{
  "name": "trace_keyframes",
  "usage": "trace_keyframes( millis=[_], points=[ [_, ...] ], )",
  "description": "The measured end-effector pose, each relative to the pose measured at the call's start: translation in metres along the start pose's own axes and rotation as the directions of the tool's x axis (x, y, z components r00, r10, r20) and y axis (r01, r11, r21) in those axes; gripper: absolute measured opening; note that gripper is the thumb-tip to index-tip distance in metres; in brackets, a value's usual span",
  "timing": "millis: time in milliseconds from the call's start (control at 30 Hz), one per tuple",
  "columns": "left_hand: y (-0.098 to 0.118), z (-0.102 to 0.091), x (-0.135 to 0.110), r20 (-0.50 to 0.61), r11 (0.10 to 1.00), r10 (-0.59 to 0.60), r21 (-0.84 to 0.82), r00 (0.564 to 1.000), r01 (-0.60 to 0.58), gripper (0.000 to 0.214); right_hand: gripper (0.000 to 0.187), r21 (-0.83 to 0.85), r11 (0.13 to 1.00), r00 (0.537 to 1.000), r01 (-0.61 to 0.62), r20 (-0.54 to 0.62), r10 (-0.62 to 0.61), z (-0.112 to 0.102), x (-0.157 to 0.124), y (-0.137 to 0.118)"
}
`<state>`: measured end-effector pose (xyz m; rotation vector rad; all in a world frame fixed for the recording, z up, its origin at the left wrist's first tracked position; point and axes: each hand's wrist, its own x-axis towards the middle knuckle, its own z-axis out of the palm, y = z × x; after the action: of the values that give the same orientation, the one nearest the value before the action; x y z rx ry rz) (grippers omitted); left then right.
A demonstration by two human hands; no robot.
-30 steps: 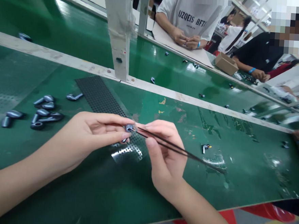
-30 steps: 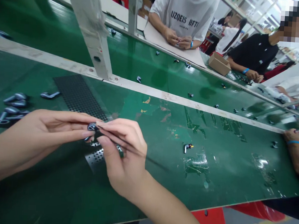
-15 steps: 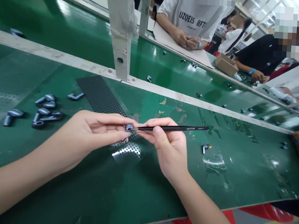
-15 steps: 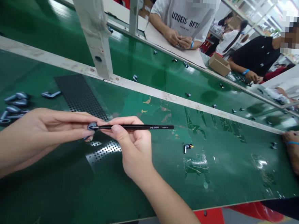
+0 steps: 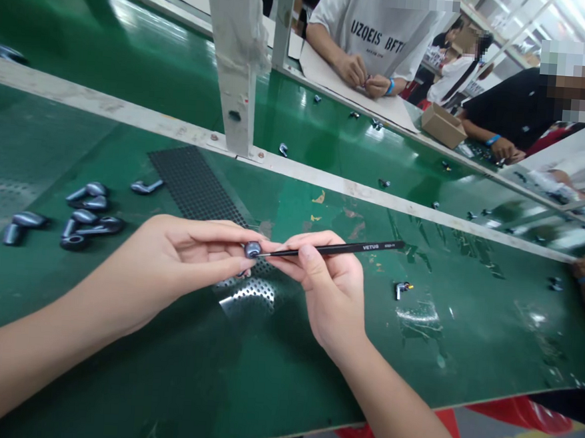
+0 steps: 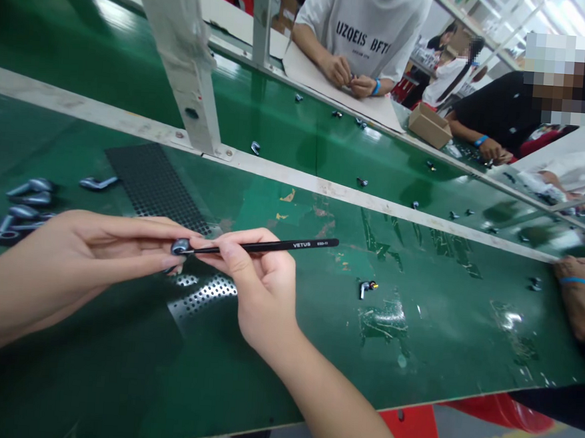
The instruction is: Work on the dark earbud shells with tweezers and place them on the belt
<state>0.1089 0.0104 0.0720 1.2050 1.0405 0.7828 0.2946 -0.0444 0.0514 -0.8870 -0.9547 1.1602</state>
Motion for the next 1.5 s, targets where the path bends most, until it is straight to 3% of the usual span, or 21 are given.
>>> trace_keyframes(
  millis=[633,933,1200,1500],
  points=[
    [0.0027,0.0009,-0.0029,0.004,0.992,0.105,0.068,0.994,-0.105,0.017,0.019,0.038,0.999,0.999,-0.019,0.030,0.018,-0.0008,-0.0005,0.0000],
    [0.0010,0.0016,-0.0005,0.001,0.980,0.168,0.104,0.986,-0.168,0.019,0.016,0.095,0.994,0.999,-0.047,-0.020,0.049,0.0054,-0.0017,-0.0048],
    [0.0033,0.0033,0.0002,-0.005,0.975,0.186,0.123,0.983,-0.184,0.017,0.011,0.151,0.988,1.000,-0.017,0.008,0.016,0.0052,-0.0009,-0.0042],
    [0.0014,0.0005,-0.0016,0.002,0.974,0.183,0.138,0.983,-0.182,0.021,0.016,0.097,0.995,1.000,-0.022,0.003,0.022,0.0041,-0.0013,-0.0025]
  ],
)
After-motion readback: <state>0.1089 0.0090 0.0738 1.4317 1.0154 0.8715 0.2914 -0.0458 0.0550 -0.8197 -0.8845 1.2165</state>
